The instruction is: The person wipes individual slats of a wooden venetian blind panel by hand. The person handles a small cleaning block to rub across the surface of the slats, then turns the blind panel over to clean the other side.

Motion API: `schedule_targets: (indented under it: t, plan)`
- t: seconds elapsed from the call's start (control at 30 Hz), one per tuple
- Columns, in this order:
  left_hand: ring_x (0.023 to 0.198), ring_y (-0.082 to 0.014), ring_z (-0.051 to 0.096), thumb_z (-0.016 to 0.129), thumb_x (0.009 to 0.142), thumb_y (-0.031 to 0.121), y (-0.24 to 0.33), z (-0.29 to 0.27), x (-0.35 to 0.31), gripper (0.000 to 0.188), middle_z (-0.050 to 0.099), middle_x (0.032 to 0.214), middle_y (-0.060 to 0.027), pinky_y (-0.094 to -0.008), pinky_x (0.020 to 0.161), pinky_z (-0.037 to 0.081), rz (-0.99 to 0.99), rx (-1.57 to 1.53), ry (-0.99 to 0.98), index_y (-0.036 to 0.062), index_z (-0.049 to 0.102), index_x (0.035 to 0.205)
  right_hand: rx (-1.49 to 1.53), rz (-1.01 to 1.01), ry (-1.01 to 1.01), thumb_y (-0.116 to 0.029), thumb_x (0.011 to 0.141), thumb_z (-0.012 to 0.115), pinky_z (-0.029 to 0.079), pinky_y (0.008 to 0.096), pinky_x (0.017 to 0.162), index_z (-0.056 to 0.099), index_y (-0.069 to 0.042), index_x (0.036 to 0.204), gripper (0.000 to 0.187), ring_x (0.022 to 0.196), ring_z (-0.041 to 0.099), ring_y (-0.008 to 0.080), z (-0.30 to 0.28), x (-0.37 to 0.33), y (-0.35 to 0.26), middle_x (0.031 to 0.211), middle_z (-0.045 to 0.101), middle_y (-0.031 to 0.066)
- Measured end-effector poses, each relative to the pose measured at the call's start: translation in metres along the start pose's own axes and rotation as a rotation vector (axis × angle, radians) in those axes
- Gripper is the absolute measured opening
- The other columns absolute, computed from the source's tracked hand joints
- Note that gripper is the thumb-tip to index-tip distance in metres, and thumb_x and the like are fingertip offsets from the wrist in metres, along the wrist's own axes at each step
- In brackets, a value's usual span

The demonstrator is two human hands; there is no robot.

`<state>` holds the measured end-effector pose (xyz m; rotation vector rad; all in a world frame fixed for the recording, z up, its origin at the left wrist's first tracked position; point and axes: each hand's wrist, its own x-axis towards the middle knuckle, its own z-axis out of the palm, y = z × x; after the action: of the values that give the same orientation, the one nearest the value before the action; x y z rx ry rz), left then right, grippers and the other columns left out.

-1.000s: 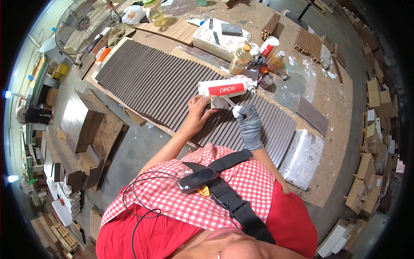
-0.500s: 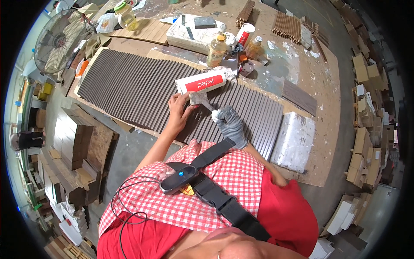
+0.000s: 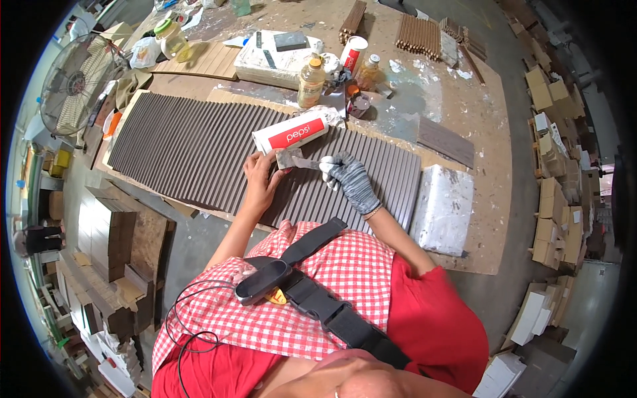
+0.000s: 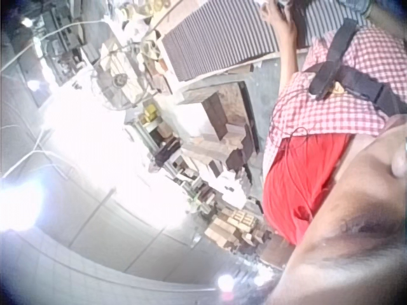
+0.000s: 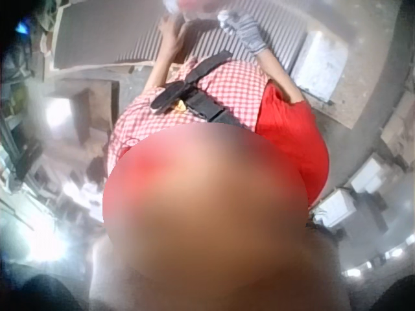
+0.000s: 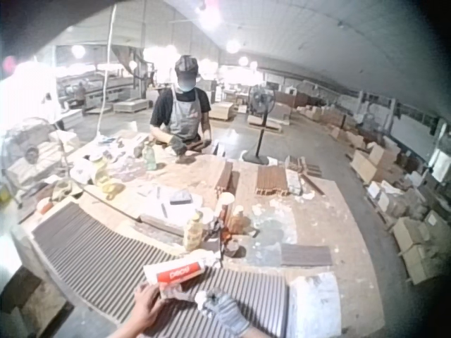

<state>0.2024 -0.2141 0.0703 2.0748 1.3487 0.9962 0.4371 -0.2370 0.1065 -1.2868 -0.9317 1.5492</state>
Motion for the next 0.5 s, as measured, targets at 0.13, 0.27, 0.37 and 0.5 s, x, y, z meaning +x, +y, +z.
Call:
schedule_targets:
  t: [0.13, 0.27, 0.37, 0.5]
  plan:
    - [0.113, -0.0323, 0.043, 0.069, 0.078, 0.013, 0.002, -0.001, -0.002, 0.052, 0.058, 0.113, -0.0126, -0.0424, 0.097, 0.027, -0.009, 0.046, -0.015, 0.0104, 0.051, 0.127, 0.152, -0.083, 0.074, -0.006, 0.091, 0.058, 0.044, 0.0207, 0.043, 0.058, -0.012, 0.100, 0.011, 0.057, 0.056, 0.0089, -0.024, 0.022, 0.005, 0.076, 0.063, 0.0054]
    - [0.112, -0.0314, 0.043, 0.069, 0.079, 0.016, -0.001, -0.004, 0.007, 0.051, 0.057, 0.112, -0.0131, -0.0423, 0.096, 0.027, 0.016, 0.057, 0.000, 0.0108, 0.052, 0.127, -0.009, -0.459, 0.463, -0.005, 0.091, 0.058, 0.041, 0.0209, 0.048, 0.061, -0.006, 0.091, 0.003, 0.055, 0.051, 0.0063, -0.086, 0.095, -0.022, 0.071, 0.059, 0.0001]
    - [0.112, -0.0324, 0.042, 0.069, 0.079, 0.015, 0.000, 0.002, 0.011, 0.051, 0.056, 0.112, -0.0138, -0.0431, 0.098, 0.027, 0.018, 0.043, -0.025, 0.0106, 0.051, 0.127, -0.757, -0.463, 0.659, -0.017, 0.087, 0.062, 0.049, 0.0373, 0.066, 0.061, -0.005, 0.090, 0.013, 0.070, 0.061, 0.0264, -0.151, 0.156, -0.017, 0.077, 0.065, 0.0118]
    - [0.113, -0.0332, 0.041, 0.068, 0.079, 0.014, 0.003, 0.003, 0.000, 0.052, 0.055, 0.112, -0.0150, -0.0438, 0.099, 0.026, -0.023, 0.029, -0.032, 0.0101, 0.051, 0.127, -1.215, -0.436, 0.595, -0.025, 0.087, 0.057, 0.048, 0.0479, 0.073, 0.060, -0.007, 0.091, 0.019, 0.082, 0.060, 0.0418, -0.153, 0.175, -0.015, 0.089, 0.064, 0.0211]
